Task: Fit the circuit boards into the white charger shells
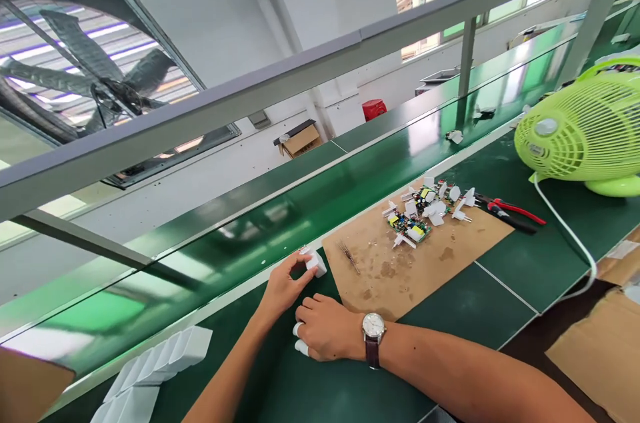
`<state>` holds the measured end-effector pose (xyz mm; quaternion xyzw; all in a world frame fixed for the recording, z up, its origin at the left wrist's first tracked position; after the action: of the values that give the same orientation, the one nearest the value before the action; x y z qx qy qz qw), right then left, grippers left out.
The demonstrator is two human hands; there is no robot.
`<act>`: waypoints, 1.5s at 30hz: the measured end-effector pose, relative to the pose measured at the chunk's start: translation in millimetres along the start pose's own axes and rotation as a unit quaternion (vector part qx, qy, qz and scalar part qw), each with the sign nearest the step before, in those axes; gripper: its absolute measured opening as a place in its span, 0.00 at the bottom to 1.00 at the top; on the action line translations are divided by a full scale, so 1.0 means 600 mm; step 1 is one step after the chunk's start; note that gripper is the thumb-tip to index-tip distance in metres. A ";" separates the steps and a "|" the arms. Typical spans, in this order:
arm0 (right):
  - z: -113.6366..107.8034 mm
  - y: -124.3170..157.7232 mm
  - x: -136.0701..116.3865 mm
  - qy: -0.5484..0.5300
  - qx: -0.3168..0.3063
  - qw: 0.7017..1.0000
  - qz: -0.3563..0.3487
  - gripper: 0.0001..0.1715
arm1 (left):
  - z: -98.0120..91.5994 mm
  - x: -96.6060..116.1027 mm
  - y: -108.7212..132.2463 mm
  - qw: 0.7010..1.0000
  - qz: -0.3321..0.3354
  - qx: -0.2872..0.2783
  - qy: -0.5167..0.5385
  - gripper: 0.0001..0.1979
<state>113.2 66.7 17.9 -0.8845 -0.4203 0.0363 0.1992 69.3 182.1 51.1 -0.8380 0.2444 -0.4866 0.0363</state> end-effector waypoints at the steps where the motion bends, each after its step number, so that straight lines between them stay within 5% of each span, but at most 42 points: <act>1: -0.002 0.001 0.000 0.001 0.007 1.000 -0.001 0.14 | 0.003 -0.005 -0.007 1.000 -0.008 0.008 0.000 0.14; 10: -0.028 0.006 0.000 0.012 0.022 1.000 -0.016 0.07 | 0.013 -0.047 -0.022 0.998 -0.029 0.016 0.060 0.19; 16: -0.005 0.004 -0.002 -0.001 -0.020 0.999 -0.027 0.06 | -0.007 0.021 0.034 0.997 0.072 -0.001 -0.038 0.23; 19: 0.000 0.004 -0.001 -0.013 -0.039 0.999 -0.028 0.04 | -0.079 0.052 0.085 0.982 0.107 0.027 -0.153 0.22; 22: 0.000 0.004 0.000 -0.025 -0.048 0.998 -0.031 0.04 | -0.194 0.056 0.145 0.947 0.109 0.111 -0.280 0.20; 25: 0.002 0.004 -0.002 -0.021 -0.062 0.997 -0.035 0.03 | -0.304 0.030 0.216 0.891 0.068 0.187 -0.408 0.15; 28: -0.002 0.002 -0.005 -0.009 -0.066 0.997 -0.030 0.04 | -0.351 -0.022 0.266 0.864 0.009 0.157 -0.478 0.11; 32: -0.013 -0.003 -0.007 0.002 -0.071 0.997 -0.037 0.08 | -0.317 -0.050 0.265 0.888 0.055 0.122 -0.439 0.15; 36: -0.040 0.000 0.037 0.026 -0.090 0.996 -0.005 0.10 | -0.213 -0.020 0.216 0.935 0.125 0.072 -0.324 0.21; 40: -0.099 0.052 0.154 0.089 -0.117 0.982 0.115 0.09 | -0.126 0.020 0.190 0.959 0.149 0.028 -0.239 0.18; 45: -0.178 0.210 0.312 0.213 -0.162 0.902 0.338 0.15 | -0.097 0.021 0.201 0.969 0.170 0.053 -0.171 0.14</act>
<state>350.3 102.9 87.2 -0.9801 -0.0439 -0.1562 0.1142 -19.0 80.8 55.5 -0.8516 0.3474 -0.3353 0.2042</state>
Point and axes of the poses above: each hand's wrist, its own y-axis away from the middle knuckle, its own z-axis out of the palm, x = y × z, the point moved 9 cm from there along -y, towards the middle knuckle, and after that the axes turned 13 degrees about y, right-handed, at the moved point
